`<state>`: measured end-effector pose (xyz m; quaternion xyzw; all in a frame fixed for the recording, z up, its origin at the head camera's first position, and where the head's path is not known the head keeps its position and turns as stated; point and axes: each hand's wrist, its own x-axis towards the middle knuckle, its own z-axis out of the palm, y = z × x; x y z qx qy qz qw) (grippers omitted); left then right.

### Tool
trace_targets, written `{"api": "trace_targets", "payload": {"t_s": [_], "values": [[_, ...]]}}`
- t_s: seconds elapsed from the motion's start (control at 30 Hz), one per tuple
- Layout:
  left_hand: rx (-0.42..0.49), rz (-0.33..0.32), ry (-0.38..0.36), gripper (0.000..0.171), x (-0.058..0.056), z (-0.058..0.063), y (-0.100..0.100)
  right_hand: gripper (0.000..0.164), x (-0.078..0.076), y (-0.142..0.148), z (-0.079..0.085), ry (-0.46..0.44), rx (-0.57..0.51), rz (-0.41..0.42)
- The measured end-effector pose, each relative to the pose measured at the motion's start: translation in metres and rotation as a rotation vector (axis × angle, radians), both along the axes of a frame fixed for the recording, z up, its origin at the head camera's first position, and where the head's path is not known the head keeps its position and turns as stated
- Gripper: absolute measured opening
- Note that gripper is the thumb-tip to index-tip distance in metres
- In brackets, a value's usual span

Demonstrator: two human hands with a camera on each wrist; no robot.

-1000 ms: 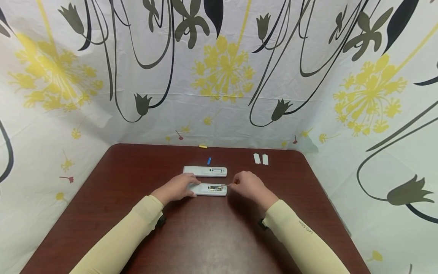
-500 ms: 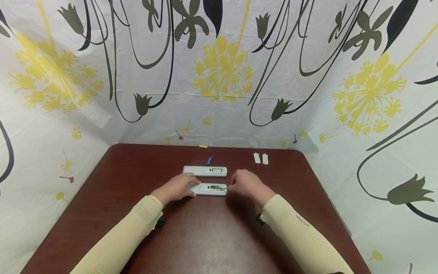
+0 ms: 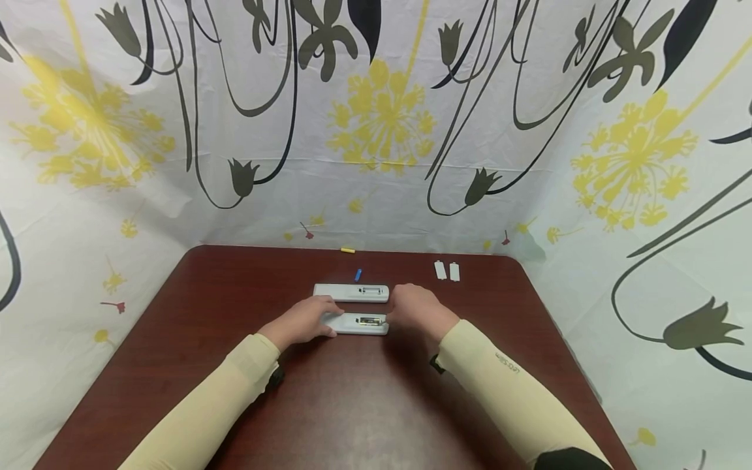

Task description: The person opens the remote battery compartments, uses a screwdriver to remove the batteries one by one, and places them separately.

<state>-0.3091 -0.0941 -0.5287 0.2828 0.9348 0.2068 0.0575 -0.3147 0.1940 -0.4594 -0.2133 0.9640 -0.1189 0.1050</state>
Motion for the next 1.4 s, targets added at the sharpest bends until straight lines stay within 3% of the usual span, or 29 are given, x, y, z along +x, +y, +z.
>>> {"api": "trace_targets", "payload": {"t_s": [0.13,0.3,0.63,0.87,1.3,1.4], "values": [[0.008,-0.006,-0.001,0.044,0.000,0.001,0.000,0.015,-0.003,-0.014,0.006,0.055,0.080,0.026],[0.007,-0.006,0.004,0.044,0.000,0.001,-0.001,0.021,-0.007,-0.029,0.010,0.116,0.202,0.066],[0.010,-0.017,0.016,0.045,-0.003,-0.001,-0.001,0.020,-0.005,-0.050,0.020,0.105,0.308,0.131],[-0.010,-0.010,0.011,0.045,-0.004,-0.003,-0.001,0.025,-0.008,-0.047,0.019,0.071,0.261,0.119],[-0.014,-0.002,-0.003,0.046,-0.004,-0.006,0.000,0.016,-0.015,-0.025,0.012,0.031,0.143,0.089],[-0.011,0.003,-0.004,0.045,-0.004,-0.003,0.000,0.030,-0.018,-0.014,0.011,-0.011,0.060,0.099]]}}
